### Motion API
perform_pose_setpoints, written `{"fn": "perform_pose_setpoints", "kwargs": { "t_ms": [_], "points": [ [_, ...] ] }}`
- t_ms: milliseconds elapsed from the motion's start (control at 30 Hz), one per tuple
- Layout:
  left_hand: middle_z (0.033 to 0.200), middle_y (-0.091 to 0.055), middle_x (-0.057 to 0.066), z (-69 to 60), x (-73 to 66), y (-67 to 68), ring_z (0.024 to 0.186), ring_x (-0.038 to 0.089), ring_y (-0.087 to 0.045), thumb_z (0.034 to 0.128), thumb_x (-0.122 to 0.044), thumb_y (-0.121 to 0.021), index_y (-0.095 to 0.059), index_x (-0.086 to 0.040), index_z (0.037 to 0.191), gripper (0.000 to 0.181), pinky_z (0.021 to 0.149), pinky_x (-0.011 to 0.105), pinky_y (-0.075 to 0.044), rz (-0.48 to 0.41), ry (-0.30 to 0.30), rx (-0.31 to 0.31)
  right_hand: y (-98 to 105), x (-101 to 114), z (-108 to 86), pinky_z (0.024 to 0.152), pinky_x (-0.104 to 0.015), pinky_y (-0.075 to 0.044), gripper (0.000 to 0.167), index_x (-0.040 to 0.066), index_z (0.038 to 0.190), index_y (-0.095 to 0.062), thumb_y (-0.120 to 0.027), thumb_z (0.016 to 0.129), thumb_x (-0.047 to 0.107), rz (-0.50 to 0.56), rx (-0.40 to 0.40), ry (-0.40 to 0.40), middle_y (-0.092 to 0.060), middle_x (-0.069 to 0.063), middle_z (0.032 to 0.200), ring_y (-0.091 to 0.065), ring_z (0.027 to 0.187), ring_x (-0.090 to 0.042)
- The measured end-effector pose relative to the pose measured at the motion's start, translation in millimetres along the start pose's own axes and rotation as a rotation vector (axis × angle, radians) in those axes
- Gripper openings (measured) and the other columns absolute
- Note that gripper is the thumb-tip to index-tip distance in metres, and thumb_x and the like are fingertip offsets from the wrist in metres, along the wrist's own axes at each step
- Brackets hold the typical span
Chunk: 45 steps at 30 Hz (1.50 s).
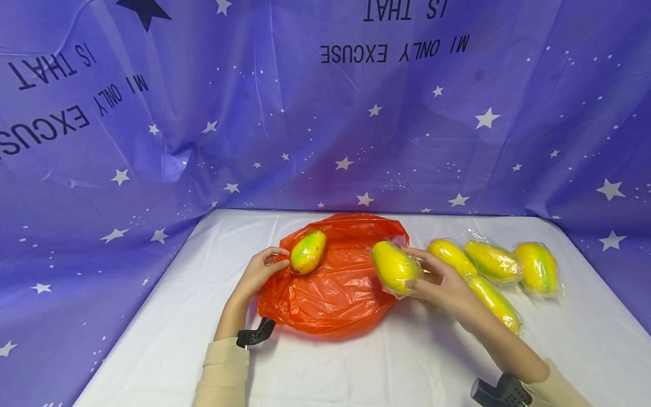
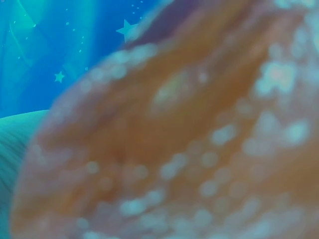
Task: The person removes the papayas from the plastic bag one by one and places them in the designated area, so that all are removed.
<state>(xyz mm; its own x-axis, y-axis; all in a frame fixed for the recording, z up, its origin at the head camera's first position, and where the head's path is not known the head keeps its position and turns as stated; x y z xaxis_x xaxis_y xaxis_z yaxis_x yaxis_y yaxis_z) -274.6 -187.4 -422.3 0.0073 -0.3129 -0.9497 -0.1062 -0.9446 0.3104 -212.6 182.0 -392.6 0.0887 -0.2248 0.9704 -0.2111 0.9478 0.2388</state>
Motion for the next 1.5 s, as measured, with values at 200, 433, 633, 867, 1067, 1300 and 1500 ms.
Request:
{"fn": "perform_pose_setpoints", "kwargs": {
  "t_ms": [200,433,633,867,1067,1300,1500],
  "points": [
    [0.119,-0.060,0.023,0.1,0.9,0.3,0.105,0.029,-0.056,0.0916,-0.008,-0.064,-0.060,0.006,0.118,0.030,0.086,0.034,-0.047,0.000,-0.002,0.003,9,0,-9.4,0.079,-0.036,-0.054,0.061,0.017,0.143,-0.046,-0.071,0.088,0.018,-0.005,-0.007,-0.034,-0.037,-0.021,0.142,-0.056,0.109,-0.031],
    [0.117,-0.061,0.022,-0.2,-0.2,0.5,0.104,0.029,-0.056,0.0911,-0.008,-0.065,-0.060,0.006,0.117,0.030,0.085,0.033,-0.046,0.005,-0.010,-0.003,26,-2,-17.1,0.084,-0.038,-0.053,0.060,0.020,0.146,-0.041,-0.065,0.092,0.017,0.038,-0.004,-0.057,-0.035,-0.019,0.142,-0.053,0.113,-0.021],
    [0.117,-0.061,0.022,-0.5,-0.7,0.4,0.103,0.028,-0.056,0.0910,-0.008,-0.065,-0.060,0.006,0.117,0.030,0.084,0.032,-0.046,0.011,-0.011,-0.009,38,-2,-24.1,0.083,-0.036,-0.053,0.058,0.015,0.146,-0.038,-0.061,0.094,0.009,0.086,-0.020,-0.038,-0.034,-0.021,0.138,-0.054,0.108,-0.018],
    [0.120,-0.059,0.024,-0.3,-0.3,0.5,0.105,0.029,-0.056,0.0913,-0.008,-0.064,-0.060,0.007,0.117,0.030,0.084,0.032,-0.046,0.016,-0.016,-0.004,52,-1,-33.4,0.081,-0.030,-0.053,0.053,0.014,0.143,-0.037,-0.059,0.095,0.008,0.096,-0.055,-0.022,-0.032,-0.021,0.141,-0.060,0.101,-0.013],
    [0.120,-0.061,0.021,17.4,27.7,2.6,0.106,0.029,-0.056,0.0909,-0.013,-0.067,-0.062,0.002,0.117,0.030,0.086,0.035,-0.047,0.011,-0.011,-0.023,65,1,-39.9,0.080,-0.033,-0.054,0.052,0.016,0.142,-0.042,-0.059,0.095,0.004,0.161,-0.068,0.024,-0.044,-0.003,0.133,-0.060,0.104,-0.010],
    [0.117,-0.063,0.019,16.7,27.2,2.3,0.104,0.027,-0.057,0.0905,-0.014,-0.068,-0.063,0.001,0.116,0.030,0.084,0.033,-0.047,0.016,-0.010,-0.024,84,-3,-46.7,0.078,-0.032,-0.054,0.052,0.018,0.141,-0.042,-0.055,0.095,-0.001,0.190,-0.073,0.059,-0.052,0.003,0.124,-0.064,0.099,-0.012],
    [0.113,-0.064,0.021,7.5,10.9,1.2,0.102,0.029,-0.057,0.0903,-0.009,-0.066,-0.061,0.006,0.115,0.029,0.084,0.035,-0.047,0.021,-0.015,-0.012,105,-11,-52.3,0.078,-0.024,-0.053,0.049,0.019,0.138,-0.043,-0.053,0.096,-0.003,0.179,-0.100,0.079,-0.052,0.006,0.124,-0.060,0.103,-0.005]
  ]
}}
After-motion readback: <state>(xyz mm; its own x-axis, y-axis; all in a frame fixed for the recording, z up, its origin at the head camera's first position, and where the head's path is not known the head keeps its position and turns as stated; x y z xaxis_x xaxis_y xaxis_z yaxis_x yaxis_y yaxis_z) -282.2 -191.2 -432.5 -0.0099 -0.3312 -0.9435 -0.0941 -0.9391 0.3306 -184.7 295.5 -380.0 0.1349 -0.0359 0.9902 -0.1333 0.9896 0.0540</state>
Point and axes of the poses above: each hand's wrist, its own z-axis towards the middle knuckle, its own y-axis out of the back of the hand, x = y × z, the point moved 4 cm from there along z, towards the middle knuckle
